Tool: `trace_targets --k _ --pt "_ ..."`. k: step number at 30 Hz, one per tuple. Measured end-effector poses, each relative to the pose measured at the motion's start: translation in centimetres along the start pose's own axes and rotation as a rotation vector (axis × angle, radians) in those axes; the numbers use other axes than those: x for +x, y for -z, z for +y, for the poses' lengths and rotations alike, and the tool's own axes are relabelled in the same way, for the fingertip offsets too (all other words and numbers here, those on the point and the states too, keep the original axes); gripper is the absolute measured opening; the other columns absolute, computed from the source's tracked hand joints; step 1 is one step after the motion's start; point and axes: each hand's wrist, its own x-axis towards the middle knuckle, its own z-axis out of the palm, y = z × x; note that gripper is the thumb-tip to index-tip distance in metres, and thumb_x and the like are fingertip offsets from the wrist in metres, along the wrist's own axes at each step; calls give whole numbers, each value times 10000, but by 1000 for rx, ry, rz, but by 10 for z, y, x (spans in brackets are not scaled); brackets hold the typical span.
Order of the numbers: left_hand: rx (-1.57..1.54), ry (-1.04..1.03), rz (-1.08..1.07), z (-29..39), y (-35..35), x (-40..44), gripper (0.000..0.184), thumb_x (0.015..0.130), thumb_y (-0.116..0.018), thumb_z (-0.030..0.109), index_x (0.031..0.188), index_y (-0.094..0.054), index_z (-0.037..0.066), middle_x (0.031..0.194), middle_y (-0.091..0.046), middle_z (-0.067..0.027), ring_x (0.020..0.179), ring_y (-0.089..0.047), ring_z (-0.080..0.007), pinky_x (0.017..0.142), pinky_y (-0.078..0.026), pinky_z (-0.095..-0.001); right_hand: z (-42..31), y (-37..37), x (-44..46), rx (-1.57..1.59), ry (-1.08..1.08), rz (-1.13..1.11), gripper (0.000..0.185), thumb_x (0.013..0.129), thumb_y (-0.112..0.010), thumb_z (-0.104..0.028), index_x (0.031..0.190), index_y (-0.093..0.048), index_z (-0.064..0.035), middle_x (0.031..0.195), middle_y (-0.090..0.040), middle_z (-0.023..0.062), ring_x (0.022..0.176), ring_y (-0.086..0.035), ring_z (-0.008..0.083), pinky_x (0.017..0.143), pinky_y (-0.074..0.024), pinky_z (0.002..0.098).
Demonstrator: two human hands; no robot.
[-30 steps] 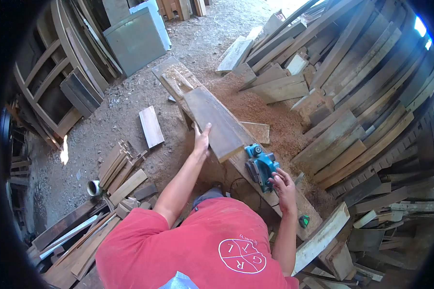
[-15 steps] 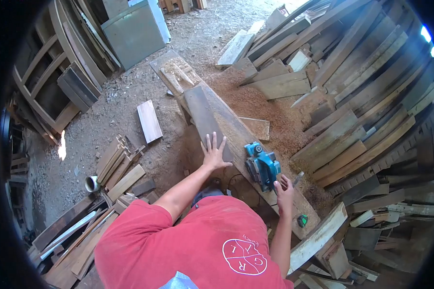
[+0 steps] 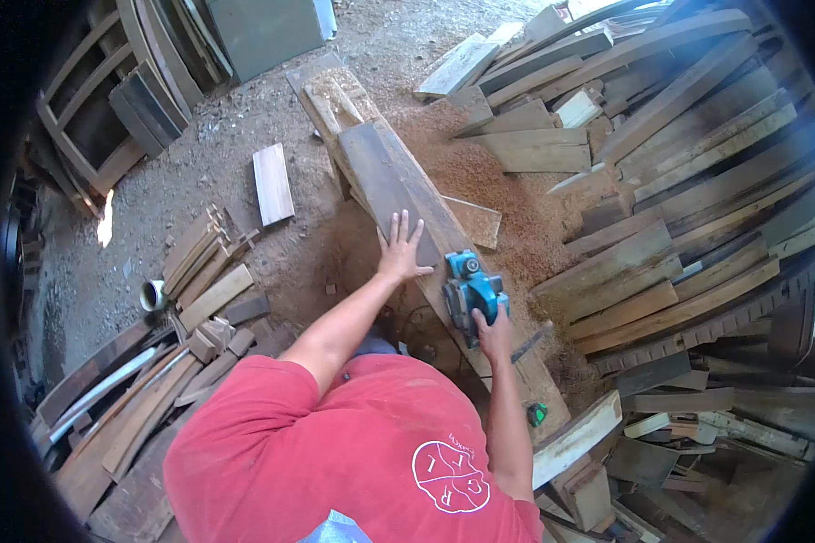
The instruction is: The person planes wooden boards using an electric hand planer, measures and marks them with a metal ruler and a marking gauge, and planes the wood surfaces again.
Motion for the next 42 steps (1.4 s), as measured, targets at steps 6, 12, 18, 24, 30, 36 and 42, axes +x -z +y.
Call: trace_targets --k 6,12,18,24,30,36,42 --pt "-13 131 152 -7 5 -38 1308 635 -870 752 1688 -336 190 1753 -28 -310 1616 -79 -518 1321 -181 -544 39 -22 43 234 -50 -152 528 817 -917 -429 1113 -730 -34 827 -730 96 760 -681 217 733 -540 388" --pt "-107 164 158 4 -1 -24 1289 632 -909 684 1675 -357 167 1748 -54 -316 1597 -231 -484 1295 -306 -463 -12 32 13 421 -110 -217 479 823 -918 -418 1050 -740 -36 822 -737 83 736 -684 237 722 -534 413" --pt "-479 190 382 -25 -26 -28 1109 816 -817 550 1666 -316 43 1760 -49 -292 1617 -208 -425 1305 -279 -452 -39 27 24 100 211 -109 403 883 -843 -376 1017 -720 -16 759 -717 188 644 -701 345 635 -529 474" --pt "-676 264 298 -47 -24 -20 770 915 -561 52 1648 -332 -8 1682 -392 -219 1611 -231 -414 1334 -203 -444 -68 4 55 87 179 -208 323 909 -793 -289 1115 -708 -55 828 -729 247 759 -730 441 679 -538 526" --pt "-692 279 280 -47 -24 -29 807 872 -489 -25 1662 -350 60 1688 -406 -170 1617 -215 -414 1333 -177 -499 -88 -9 71 13 216 -189 438 888 -764 -79 1305 -628 -75 1031 -741 268 1004 -750 441 841 -563 500" --pt "-684 265 203 -48 -14 -35 834 858 -480 -31 1672 -337 82 1708 -380 -145 1623 -194 -417 1330 -136 -554 -118 -25 98 36 173 -198 520 842 -768 -82 1344 -635 -108 1008 -736 291 977 -719 497 809 -557 554" --pt "-746 225 130 -51 0 -38 876 842 -483 -53 1686 -293 79 1727 -330 -169 1620 -169 -456 1326 -115 -570 -174 -60 150 44 197 -183 484 838 -764 -94 1310 -658 -90 1006 -744 286 973 -724 493 823 -559 548"
